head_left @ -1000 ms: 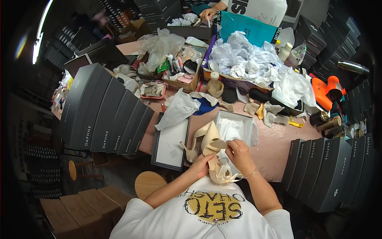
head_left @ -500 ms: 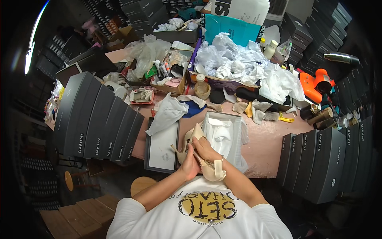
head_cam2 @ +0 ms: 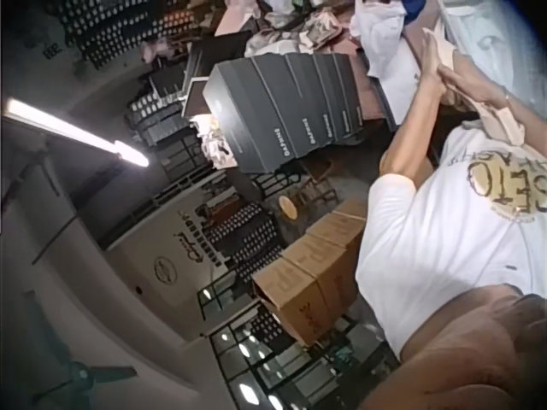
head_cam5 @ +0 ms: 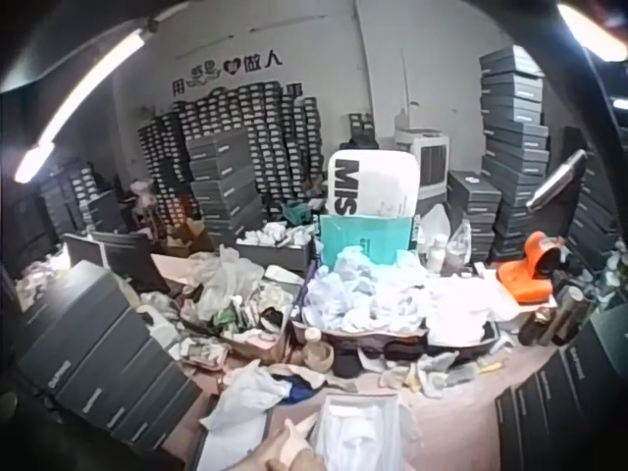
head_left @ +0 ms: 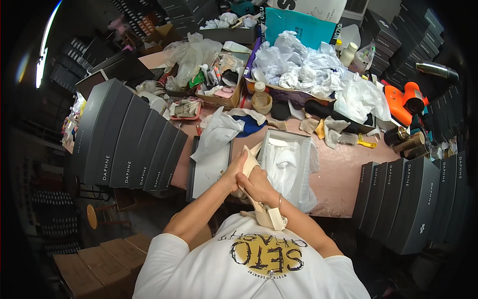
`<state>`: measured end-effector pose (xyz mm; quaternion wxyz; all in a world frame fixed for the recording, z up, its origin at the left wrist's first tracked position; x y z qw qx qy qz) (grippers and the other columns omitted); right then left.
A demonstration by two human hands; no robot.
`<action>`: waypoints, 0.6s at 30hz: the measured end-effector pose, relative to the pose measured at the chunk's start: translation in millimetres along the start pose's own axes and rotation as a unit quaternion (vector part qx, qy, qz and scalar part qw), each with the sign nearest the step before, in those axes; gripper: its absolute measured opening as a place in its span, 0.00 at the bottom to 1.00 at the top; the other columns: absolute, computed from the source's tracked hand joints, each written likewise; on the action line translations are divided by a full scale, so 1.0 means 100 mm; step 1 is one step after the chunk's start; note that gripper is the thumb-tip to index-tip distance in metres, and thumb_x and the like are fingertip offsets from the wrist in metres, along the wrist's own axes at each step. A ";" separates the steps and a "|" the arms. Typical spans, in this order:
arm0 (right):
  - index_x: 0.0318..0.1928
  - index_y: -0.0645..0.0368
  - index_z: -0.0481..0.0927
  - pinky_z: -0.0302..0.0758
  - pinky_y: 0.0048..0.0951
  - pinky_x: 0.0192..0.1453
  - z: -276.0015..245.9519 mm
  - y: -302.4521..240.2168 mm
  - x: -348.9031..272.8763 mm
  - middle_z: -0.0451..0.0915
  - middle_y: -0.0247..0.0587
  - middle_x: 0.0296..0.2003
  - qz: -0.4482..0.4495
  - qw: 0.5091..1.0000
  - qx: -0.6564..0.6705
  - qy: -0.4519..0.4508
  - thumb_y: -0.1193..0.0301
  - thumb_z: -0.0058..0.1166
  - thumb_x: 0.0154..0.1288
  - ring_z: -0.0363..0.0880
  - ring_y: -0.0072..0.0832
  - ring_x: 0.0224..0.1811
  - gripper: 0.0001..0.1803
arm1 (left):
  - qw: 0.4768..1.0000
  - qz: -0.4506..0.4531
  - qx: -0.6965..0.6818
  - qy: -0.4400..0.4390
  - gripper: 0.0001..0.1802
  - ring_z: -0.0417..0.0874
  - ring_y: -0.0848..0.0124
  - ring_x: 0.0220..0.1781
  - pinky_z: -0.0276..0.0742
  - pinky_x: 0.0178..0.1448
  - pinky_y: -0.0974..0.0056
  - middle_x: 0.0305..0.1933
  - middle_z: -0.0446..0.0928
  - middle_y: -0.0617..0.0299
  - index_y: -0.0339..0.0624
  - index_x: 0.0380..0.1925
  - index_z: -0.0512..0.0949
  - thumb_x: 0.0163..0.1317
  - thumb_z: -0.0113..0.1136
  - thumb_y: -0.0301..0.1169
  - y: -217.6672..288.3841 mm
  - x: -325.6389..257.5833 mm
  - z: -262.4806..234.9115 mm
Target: Packing high-heeled shoes into boxes with protective tissue paper.
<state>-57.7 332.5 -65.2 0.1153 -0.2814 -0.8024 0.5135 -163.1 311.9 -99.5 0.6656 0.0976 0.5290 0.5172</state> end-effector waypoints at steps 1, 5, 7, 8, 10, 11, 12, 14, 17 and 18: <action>0.32 0.69 0.77 0.62 0.48 0.49 0.00 0.04 -0.06 0.73 0.67 0.34 -0.024 0.999 0.019 0.008 0.51 0.39 0.67 0.68 0.57 0.43 0.29 | 1.000 0.006 0.005 -0.014 0.26 0.79 0.65 0.43 0.78 0.47 0.58 0.46 0.73 0.57 0.48 0.59 0.61 0.69 0.41 0.52 -0.02 -0.01 0.04; 0.47 0.69 0.75 0.61 0.40 0.60 -0.24 -0.01 -0.52 0.69 0.67 0.50 -0.028 0.973 0.218 -0.072 0.53 0.46 0.64 0.65 0.53 0.57 0.27 | 0.998 0.046 -0.021 -0.044 0.23 0.79 0.68 0.44 0.78 0.47 0.62 0.47 0.73 0.56 0.47 0.59 0.61 0.71 0.40 0.46 -0.02 -0.06 0.13; 0.52 0.65 0.73 0.56 0.41 0.66 -0.49 -0.07 -0.70 0.62 0.65 0.59 -0.031 0.982 0.176 -0.066 0.55 0.48 0.63 0.58 0.54 0.64 0.27 | 0.997 0.039 -0.025 -0.064 0.22 0.79 0.69 0.44 0.78 0.48 0.63 0.47 0.73 0.55 0.46 0.59 0.61 0.71 0.40 0.45 0.03 -0.09 0.15; 0.54 0.63 0.72 0.52 0.42 0.69 -0.61 -0.06 -0.74 0.57 0.62 0.63 -0.048 0.996 0.062 -0.040 0.58 0.50 0.62 0.52 0.55 0.68 0.26 | 0.997 0.025 -0.028 -0.071 0.22 0.79 0.69 0.45 0.78 0.49 0.62 0.48 0.73 0.55 0.46 0.59 0.62 0.71 0.40 0.45 0.04 -0.11 0.17; 0.58 0.60 0.70 0.46 0.44 0.71 -0.64 0.01 -0.74 0.47 0.61 0.68 -0.062 0.996 -0.063 -0.014 0.59 0.50 0.62 0.43 0.57 0.71 0.27 | 0.995 -0.007 -0.027 -0.095 0.22 0.78 0.68 0.46 0.78 0.50 0.62 0.48 0.73 0.56 0.46 0.59 0.62 0.71 0.40 0.45 0.05 -0.08 0.27; 0.61 0.58 0.68 0.45 0.46 0.71 -0.56 0.13 -0.65 0.42 0.62 0.69 -0.064 0.995 -0.073 -0.013 0.58 0.49 0.62 0.40 0.59 0.72 0.28 | 0.995 -0.002 -0.031 -0.096 0.23 0.78 0.68 0.47 0.77 0.51 0.62 0.48 0.73 0.56 0.46 0.59 0.62 0.71 0.40 0.46 0.04 -0.06 0.33; 0.63 0.57 0.66 0.44 0.48 0.71 -0.49 0.21 -0.57 0.38 0.63 0.70 -0.066 0.994 -0.083 -0.011 0.57 0.48 0.63 0.36 0.60 0.72 0.30 | 0.994 0.002 -0.036 -0.099 0.23 0.78 0.67 0.48 0.77 0.52 0.61 0.49 0.73 0.56 0.46 0.59 0.63 0.71 0.40 0.46 0.00 -0.04 0.40; 0.56 0.67 0.72 0.40 0.63 0.68 -0.39 0.26 -0.39 0.30 0.64 0.70 0.014 0.997 -0.071 0.034 0.60 0.43 0.63 0.33 0.62 0.72 0.27 | 0.995 -0.009 -0.041 -0.092 0.24 0.75 0.67 0.52 0.74 0.55 0.61 0.52 0.71 0.56 0.45 0.60 0.61 0.71 0.40 0.46 -0.10 0.00 0.44; 0.47 0.77 0.74 0.40 0.70 0.65 -0.11 0.46 -0.21 0.30 0.64 0.70 0.070 0.987 -0.082 0.117 0.67 0.39 0.60 0.34 0.62 0.72 0.24 | 0.995 -0.046 -0.041 -0.073 0.27 0.69 0.66 0.60 0.68 0.62 0.60 0.58 0.66 0.55 0.41 0.64 0.55 0.71 0.39 0.45 -0.16 0.03 0.34; 0.47 0.76 0.75 0.40 0.70 0.65 -0.04 0.53 -0.23 0.31 0.64 0.70 0.081 0.987 -0.093 0.105 0.67 0.39 0.60 0.35 0.62 0.72 0.23 | 0.998 -0.036 -0.017 -0.057 0.27 0.71 0.66 0.58 0.70 0.60 0.61 0.57 0.67 0.55 0.42 0.64 0.56 0.71 0.40 0.46 -0.21 0.04 0.30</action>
Point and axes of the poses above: each hand's wrist, its own x-axis towards the middle knuckle, its own z-axis out of the palm, y = z × x, the point moved 3 cm from there along x, towards the middle knuckle
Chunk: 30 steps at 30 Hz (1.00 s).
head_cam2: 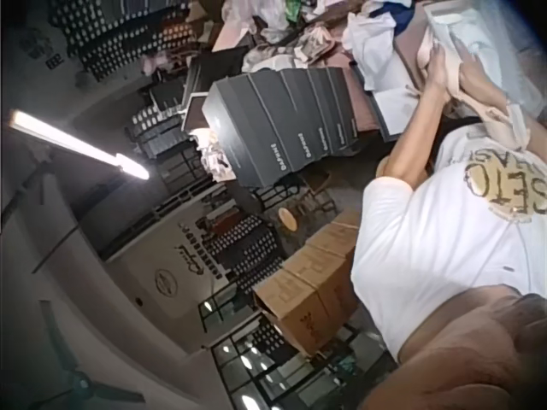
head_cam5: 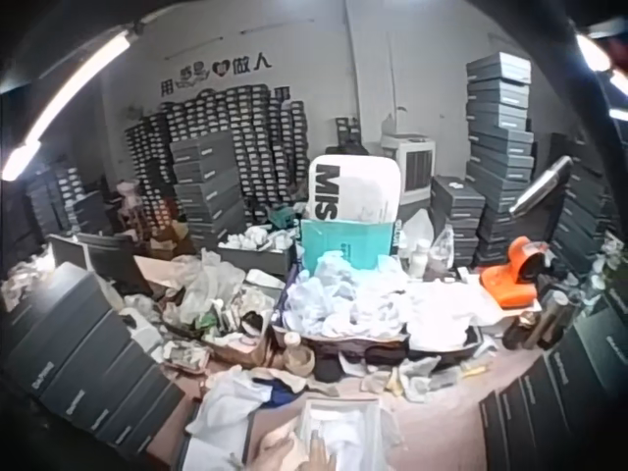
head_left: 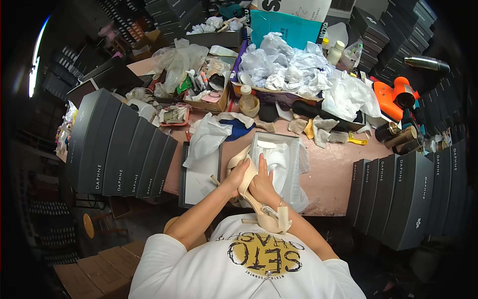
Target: Packing high-heeled shoes into boxes with protective tissue paper.
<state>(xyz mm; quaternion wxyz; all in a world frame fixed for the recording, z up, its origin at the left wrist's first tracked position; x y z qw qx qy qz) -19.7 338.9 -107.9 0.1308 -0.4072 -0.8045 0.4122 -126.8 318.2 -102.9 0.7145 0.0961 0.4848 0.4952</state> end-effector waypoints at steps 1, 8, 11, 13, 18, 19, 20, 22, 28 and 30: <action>0.46 0.75 0.75 0.40 0.70 0.65 0.03 0.00 0.01 0.31 0.64 0.70 0.005 1.000 -0.013 -0.011 0.67 0.39 0.60 0.36 0.62 0.72 0.23 | 0.999 0.011 0.025 0.017 0.28 0.73 0.66 0.56 0.72 0.58 0.61 0.56 0.69 0.55 0.42 0.63 0.57 0.71 0.40 0.46 0.01 0.00 -0.02; 0.47 0.69 0.78 0.43 0.70 0.63 -0.07 -0.09 -0.04 0.67 0.61 0.58 -0.052 0.990 -0.117 0.051 0.66 0.43 0.59 0.56 0.56 0.66 0.22 | 0.995 0.039 0.071 0.056 0.28 0.75 0.70 0.52 0.72 0.54 0.65 0.53 0.70 0.56 0.38 0.62 0.58 0.70 0.45 0.44 0.06 -0.13 0.09; 0.46 0.70 0.78 0.44 0.69 0.64 -0.21 -0.20 -0.12 0.63 0.63 0.61 -0.021 0.993 -0.111 0.025 0.65 0.44 0.60 0.57 0.57 0.65 0.22 | 0.996 0.051 0.059 0.036 0.27 0.75 0.72 0.50 0.73 0.53 0.66 0.52 0.72 0.57 0.38 0.61 0.61 0.70 0.45 0.44 0.06 -0.13 0.11; 0.46 0.71 0.77 0.45 0.66 0.65 -0.16 -0.18 -0.10 0.57 0.64 0.64 -0.067 0.993 0.078 0.064 0.65 0.46 0.60 0.54 0.59 0.66 0.21 | 0.996 0.072 0.049 0.014 0.27 0.75 0.73 0.50 0.72 0.52 0.68 0.51 0.72 0.58 0.38 0.61 0.61 0.69 0.46 0.45 0.13 -0.16 0.12; 0.48 0.71 0.76 0.50 0.50 0.69 -0.37 -0.33 -0.04 0.45 0.64 0.69 -0.089 0.994 -0.009 0.056 0.66 0.47 0.63 0.47 0.59 0.70 0.20 | 0.983 0.077 -0.168 0.022 0.28 0.75 0.70 0.50 0.73 0.53 0.64 0.51 0.71 0.57 0.43 0.59 0.63 0.68 0.44 0.51 -0.04 -0.43 0.22; 0.51 0.68 0.75 0.50 0.46 0.70 -0.40 -0.30 -0.02 0.43 0.64 0.69 -0.093 0.993 -0.062 0.025 0.68 0.46 0.64 0.45 0.57 0.70 0.19 | 0.976 0.032 -0.214 0.024 0.28 0.76 0.68 0.50 0.73 0.53 0.62 0.51 0.71 0.57 0.43 0.59 0.64 0.68 0.44 0.52 -0.19 -0.67 0.37; 0.53 0.66 0.75 0.50 0.42 0.70 -0.42 -0.26 -0.04 0.42 0.64 0.69 -0.093 0.989 -0.112 -0.009 0.70 0.45 0.65 0.44 0.56 0.71 0.19 | 0.965 -0.016 -0.261 0.028 0.29 0.76 0.67 0.49 0.74 0.53 0.59 0.51 0.71 0.57 0.44 0.58 0.65 0.68 0.43 0.54 -0.30 -0.80 0.45; 0.53 0.63 0.75 0.57 0.39 0.67 -0.50 -0.23 -0.08 0.51 0.60 0.67 -0.143 0.986 0.022 -0.088 0.71 0.47 0.65 0.54 0.51 0.68 0.17 | 0.965 -0.008 -0.259 0.035 0.30 0.77 0.64 0.46 0.75 0.52 0.56 0.51 0.71 0.56 0.45 0.57 0.65 0.66 0.42 0.57 -0.34 -0.78 0.38; 0.36 0.62 0.81 0.76 0.37 0.43 -0.80 0.42 0.75 0.79 0.45 0.41 -0.093 0.991 -0.085 0.056 0.71 0.57 0.55 0.79 0.41 0.41 0.09 | 0.962 -0.021 -0.272 0.027 0.38 0.78 0.62 0.42 0.75 0.52 0.54 0.44 0.75 0.54 0.43 0.57 0.66 0.66 0.30 0.63 -0.23 -0.69 0.00; 0.36 0.61 0.80 0.76 0.38 0.41 -0.58 0.82 1.02 0.78 0.45 0.39 -0.129 0.966 -0.217 0.062 0.73 0.58 0.52 0.78 0.41 0.40 0.10 | 0.962 -0.003 -0.271 -0.024 0.38 0.78 0.62 0.45 0.75 0.54 0.54 0.48 0.75 0.54 0.42 0.59 0.65 0.66 0.28 0.62 -0.14 -0.63 0.06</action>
Point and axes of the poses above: each hand's wrist, its own x-axis towards the middle knuckle, its own z-axis out of the palm, y = z × x, the point moved 3 cm from there along x, towards the middle knuckle
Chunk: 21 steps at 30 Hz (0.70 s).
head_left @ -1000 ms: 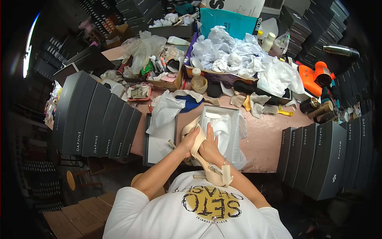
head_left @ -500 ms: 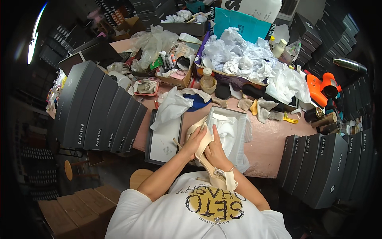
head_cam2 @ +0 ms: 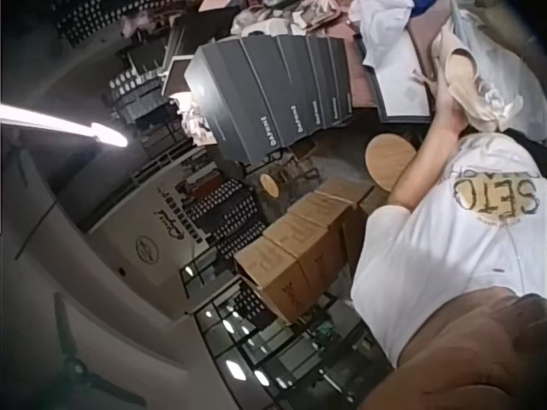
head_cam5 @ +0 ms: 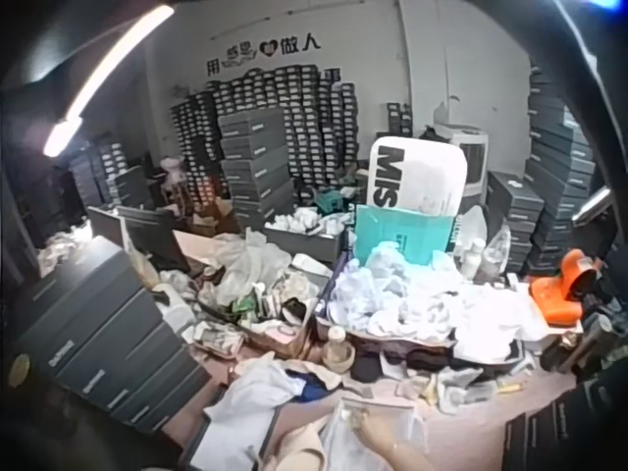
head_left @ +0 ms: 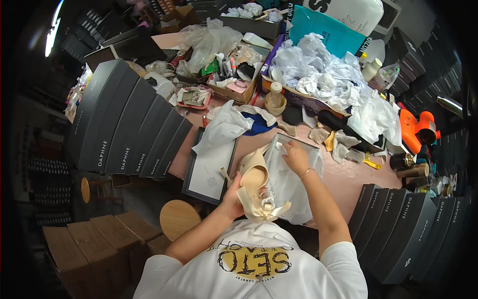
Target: Packing high-heeled shoes into boxes with protective tissue paper.
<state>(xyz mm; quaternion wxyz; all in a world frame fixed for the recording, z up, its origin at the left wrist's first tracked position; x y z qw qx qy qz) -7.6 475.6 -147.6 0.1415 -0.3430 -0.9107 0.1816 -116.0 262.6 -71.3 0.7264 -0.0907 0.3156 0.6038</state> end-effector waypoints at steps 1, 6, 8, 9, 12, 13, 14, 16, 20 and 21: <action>0.38 0.61 0.80 0.76 0.38 0.40 0.21 0.18 0.03 0.78 0.46 0.38 0.003 0.999 -0.032 -0.019 0.73 0.59 0.52 0.78 0.41 0.40 0.12 | 1.000 -0.001 -0.007 0.006 0.37 0.77 0.61 0.51 0.73 0.57 0.54 0.52 0.74 0.55 0.41 0.60 0.65 0.68 0.28 0.60 0.03 0.05 0.03; 0.42 0.60 0.78 0.76 0.35 0.37 -0.04 0.09 -0.02 0.79 0.45 0.33 0.050 0.997 0.050 0.025 0.75 0.58 0.52 0.79 0.39 0.34 0.14 | 0.989 0.003 -0.146 -0.037 0.32 0.73 0.56 0.58 0.74 0.58 0.54 0.58 0.69 0.47 0.40 0.62 0.62 0.68 0.35 0.53 0.06 0.15 -0.24; 0.39 0.60 0.77 0.75 0.35 0.37 -0.64 -0.28 -0.17 0.78 0.45 0.31 0.087 0.972 0.212 0.053 0.77 0.57 0.52 0.78 0.39 0.33 0.11 | 0.933 -0.092 -0.330 -0.109 0.36 0.74 0.55 0.56 0.79 0.52 0.57 0.59 0.64 0.42 0.37 0.62 0.60 0.66 0.41 0.55 0.04 0.12 -0.24; 0.39 0.60 0.77 0.75 0.34 0.36 -0.85 -0.48 -0.27 0.78 0.44 0.30 0.054 0.959 0.271 0.063 0.77 0.57 0.53 0.78 0.38 0.31 0.11 | 0.916 -0.131 -0.370 -0.086 0.37 0.74 0.55 0.54 0.80 0.50 0.58 0.59 0.64 0.41 0.37 0.62 0.59 0.66 0.41 0.56 0.06 0.12 -0.25; 0.40 0.57 0.78 0.73 0.31 0.36 -1.18 -0.93 -0.49 0.79 0.38 0.33 -0.165 0.950 0.263 0.024 0.75 0.58 0.52 0.78 0.32 0.30 0.12 | 0.990 -0.044 -0.133 -0.027 0.42 0.78 0.59 0.45 0.81 0.46 0.59 0.51 0.71 0.43 0.34 0.61 0.62 0.64 0.39 0.62 0.08 0.12 -0.09; 0.39 0.56 0.78 0.71 0.31 0.37 -1.15 -1.03 -0.56 0.78 0.36 0.35 -0.221 0.960 0.171 0.031 0.73 0.58 0.50 0.77 0.30 0.32 0.13 | 0.996 -0.030 -0.079 -0.003 0.42 0.79 0.60 0.43 0.81 0.45 0.60 0.49 0.73 0.45 0.34 0.60 0.63 0.64 0.37 0.63 0.07 0.05 0.14; 0.38 0.55 0.78 0.69 0.30 0.39 -1.08 -1.10 -0.62 0.78 0.33 0.37 -0.272 0.959 0.075 0.035 0.70 0.59 0.49 0.76 0.28 0.34 0.13 | 0.999 -0.016 -0.025 0.021 0.42 0.80 0.61 0.42 0.81 0.43 0.61 0.47 0.75 0.48 0.35 0.59 0.65 0.64 0.35 0.64 0.06 0.04 0.26; 0.36 0.53 0.78 0.65 0.29 0.41 -0.86 -1.04 -0.66 0.75 0.32 0.38 -0.216 0.976 -0.012 -0.001 0.66 0.58 0.46 0.73 0.25 0.38 0.13 | 0.998 -0.054 0.017 0.008 0.35 0.80 0.64 0.43 0.80 0.45 0.62 0.46 0.76 0.54 0.37 0.56 0.68 0.67 0.37 0.58 -0.03 0.06 0.21; 0.40 0.57 0.79 0.70 0.35 0.41 -0.65 -0.99 -0.81 0.76 0.37 0.41 -0.080 0.989 0.083 -0.095 0.68 0.60 0.48 0.74 0.34 0.40 0.16 | 0.987 -0.024 0.131 0.092 0.22 0.80 0.67 0.43 0.80 0.45 0.61 0.45 0.76 0.56 0.37 0.55 0.68 0.66 0.50 0.39 -0.29 0.07 -0.08; 0.41 0.58 0.79 0.71 0.36 0.42 -0.68 -0.95 -0.85 0.76 0.39 0.42 -0.039 0.977 0.170 -0.122 0.69 0.59 0.49 0.75 0.36 0.41 0.16 | 0.986 -0.030 0.122 0.110 0.22 0.79 0.68 0.42 0.80 0.45 0.61 0.45 0.76 0.56 0.37 0.55 0.68 0.66 0.49 0.38 -0.31 0.08 -0.24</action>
Point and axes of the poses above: each hand's wrist, its own x-axis towards the middle knuckle, its own z-axis out of the palm, y = z × x, the point moved 3 cm from there along x, towards the middle knuckle
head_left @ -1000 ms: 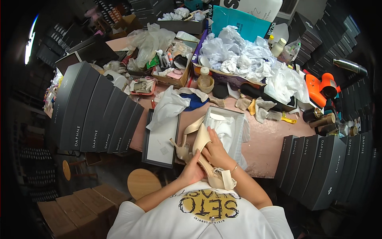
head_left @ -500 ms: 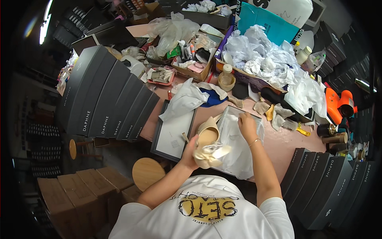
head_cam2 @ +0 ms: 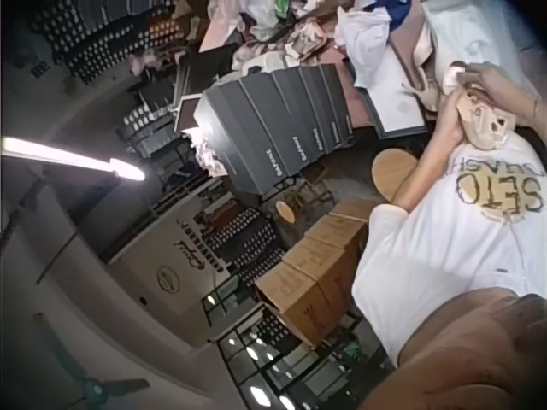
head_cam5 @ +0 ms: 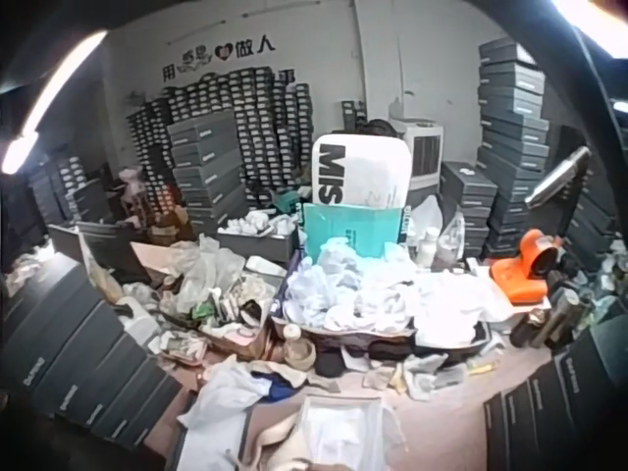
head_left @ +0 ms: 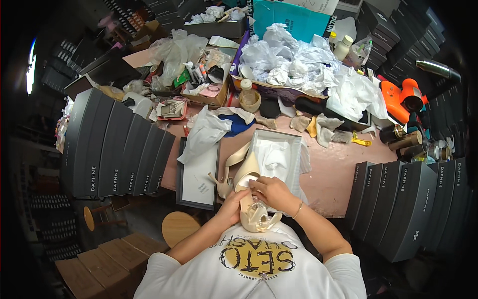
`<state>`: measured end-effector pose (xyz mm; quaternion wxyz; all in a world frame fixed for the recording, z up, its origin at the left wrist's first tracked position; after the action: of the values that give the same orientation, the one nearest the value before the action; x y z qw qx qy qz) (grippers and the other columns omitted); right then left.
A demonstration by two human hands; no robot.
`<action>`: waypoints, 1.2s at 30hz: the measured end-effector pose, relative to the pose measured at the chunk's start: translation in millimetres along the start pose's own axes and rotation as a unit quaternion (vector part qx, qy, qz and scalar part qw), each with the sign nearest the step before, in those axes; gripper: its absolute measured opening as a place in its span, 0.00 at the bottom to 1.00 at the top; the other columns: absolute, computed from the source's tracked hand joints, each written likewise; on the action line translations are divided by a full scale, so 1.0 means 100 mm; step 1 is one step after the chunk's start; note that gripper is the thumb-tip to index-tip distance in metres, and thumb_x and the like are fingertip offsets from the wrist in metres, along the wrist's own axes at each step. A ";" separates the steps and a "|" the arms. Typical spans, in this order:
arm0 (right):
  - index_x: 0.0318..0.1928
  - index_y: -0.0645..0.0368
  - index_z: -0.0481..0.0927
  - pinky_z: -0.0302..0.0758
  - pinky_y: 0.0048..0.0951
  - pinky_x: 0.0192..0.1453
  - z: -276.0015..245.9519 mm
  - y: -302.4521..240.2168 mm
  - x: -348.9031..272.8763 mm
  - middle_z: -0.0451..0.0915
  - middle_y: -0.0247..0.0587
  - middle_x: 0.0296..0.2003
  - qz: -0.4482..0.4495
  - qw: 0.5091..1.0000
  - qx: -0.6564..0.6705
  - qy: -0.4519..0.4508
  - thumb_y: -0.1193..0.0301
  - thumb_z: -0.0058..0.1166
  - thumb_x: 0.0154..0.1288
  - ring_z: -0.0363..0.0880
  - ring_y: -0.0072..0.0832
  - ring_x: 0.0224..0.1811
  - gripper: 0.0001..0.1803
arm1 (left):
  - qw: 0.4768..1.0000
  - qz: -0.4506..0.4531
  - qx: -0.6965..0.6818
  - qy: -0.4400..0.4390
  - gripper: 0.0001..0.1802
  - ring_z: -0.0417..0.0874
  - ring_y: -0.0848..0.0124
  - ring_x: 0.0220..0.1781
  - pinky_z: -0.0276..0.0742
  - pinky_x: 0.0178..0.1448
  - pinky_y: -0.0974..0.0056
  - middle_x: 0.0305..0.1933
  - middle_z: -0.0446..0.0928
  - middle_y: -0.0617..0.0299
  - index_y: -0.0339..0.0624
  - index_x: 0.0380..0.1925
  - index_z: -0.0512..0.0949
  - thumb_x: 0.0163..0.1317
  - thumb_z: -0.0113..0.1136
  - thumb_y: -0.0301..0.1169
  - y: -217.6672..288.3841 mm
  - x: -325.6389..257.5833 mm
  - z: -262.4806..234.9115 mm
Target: Packing high-heeled shoes into boxes with protective tissue paper.
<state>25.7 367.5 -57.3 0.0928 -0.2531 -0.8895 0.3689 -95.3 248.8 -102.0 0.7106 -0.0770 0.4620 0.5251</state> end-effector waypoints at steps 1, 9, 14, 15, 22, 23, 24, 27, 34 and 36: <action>0.43 0.59 0.78 0.73 0.38 0.42 -0.01 0.04 -0.03 0.76 0.41 0.43 0.032 0.995 0.095 -0.017 0.70 0.59 0.50 0.75 0.39 0.42 0.17 | 1.000 -0.008 -0.009 0.018 0.21 0.79 0.68 0.42 0.80 0.45 0.61 0.44 0.76 0.57 0.37 0.55 0.67 0.66 0.48 0.37 -0.02 0.02 -0.12; 0.48 0.57 0.78 0.74 0.35 0.44 0.29 1.18 0.43 0.78 0.47 0.36 0.133 0.957 -0.256 -0.010 0.78 0.47 0.53 0.78 0.41 0.42 0.20 | 0.998 -0.058 -0.022 0.023 0.26 0.77 0.70 0.36 0.77 0.40 0.60 0.44 0.77 0.60 0.41 0.55 0.69 0.67 0.45 0.49 0.15 0.01 -0.09; 0.41 0.57 0.77 0.72 0.38 0.39 -0.16 0.13 0.27 0.76 0.42 0.33 0.013 0.994 0.027 0.110 0.75 0.57 0.48 0.77 0.37 0.37 0.16 | 0.995 0.007 -0.100 -0.002 0.29 0.76 0.71 0.38 0.77 0.42 0.60 0.44 0.76 0.60 0.43 0.53 0.70 0.65 0.45 0.55 0.13 0.03 0.00; 0.41 0.56 0.76 0.72 0.38 0.41 -0.08 -0.04 0.26 0.76 0.41 0.33 -0.027 0.997 0.013 0.071 0.74 0.59 0.47 0.77 0.37 0.38 0.16 | 0.994 0.013 -0.107 -0.015 0.30 0.76 0.71 0.39 0.77 0.43 0.59 0.44 0.76 0.60 0.43 0.53 0.70 0.64 0.45 0.57 0.14 0.03 0.08; 0.53 0.54 0.70 0.67 0.45 0.57 0.27 -0.08 0.44 0.69 0.48 0.54 0.003 0.984 -0.139 0.110 0.69 0.62 0.48 0.67 0.50 0.56 0.28 | 0.997 0.068 -0.016 0.015 0.26 0.76 0.70 0.40 0.76 0.46 0.61 0.46 0.74 0.61 0.43 0.54 0.68 0.68 0.42 0.52 -0.19 0.09 0.01; 0.55 0.54 0.70 0.67 0.46 0.58 0.25 -0.08 0.38 0.67 0.50 0.56 0.013 0.990 -0.121 0.076 0.69 0.62 0.48 0.66 0.51 0.58 0.30 | 0.998 0.047 -0.030 0.034 0.26 0.76 0.70 0.39 0.77 0.45 0.61 0.46 0.74 0.60 0.43 0.54 0.68 0.68 0.42 0.52 -0.16 0.06 -0.06; 0.58 0.53 0.69 0.67 0.50 0.58 0.20 0.14 0.32 0.66 0.55 0.59 -0.024 0.998 0.008 0.052 0.68 0.62 0.49 0.69 0.51 0.57 0.33 | 0.997 0.027 -0.046 0.054 0.26 0.76 0.70 0.38 0.77 0.43 0.60 0.46 0.75 0.60 0.42 0.54 0.68 0.68 0.42 0.52 -0.11 0.02 -0.13; 0.54 0.52 0.71 0.71 0.50 0.50 0.20 0.80 0.35 0.73 0.52 0.49 0.172 0.970 -0.173 -0.023 0.68 0.61 0.51 0.76 0.46 0.47 0.27 | 0.993 -0.002 -0.080 0.092 0.25 0.75 0.69 0.35 0.77 0.39 0.60 0.41 0.74 0.58 0.42 0.54 0.67 0.69 0.42 0.50 -0.03 -0.10 -0.07; 0.45 0.55 0.73 0.73 0.41 0.34 -0.12 0.49 0.27 0.79 0.45 0.29 0.115 0.989 -0.074 0.048 0.61 0.62 0.52 0.79 0.43 0.32 0.21 | 0.995 -0.003 -0.094 0.027 0.33 0.77 0.66 0.44 0.76 0.49 0.58 0.48 0.74 0.56 0.42 0.57 0.66 0.64 0.45 0.58 0.00 0.09 -0.11; 0.44 0.56 0.73 0.73 0.39 0.31 -0.20 0.10 0.21 0.78 0.47 0.25 0.057 0.997 0.046 0.032 0.58 0.64 0.51 0.78 0.44 0.28 0.24 | 0.993 0.011 -0.120 -0.006 0.33 0.77 0.65 0.44 0.77 0.48 0.58 0.47 0.74 0.56 0.43 0.57 0.66 0.64 0.45 0.58 -0.02 0.10 -0.08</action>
<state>18.6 396.7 -50.5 0.1115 -0.3100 -0.8525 0.4059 -97.8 249.8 -114.1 0.6930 -0.1537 0.3920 0.5851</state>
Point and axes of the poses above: each hand's wrist, its own x-axis towards the middle knuckle, its own z-axis out of the palm, y = z × x, the point moved 3 cm from there along x, towards the middle knuckle
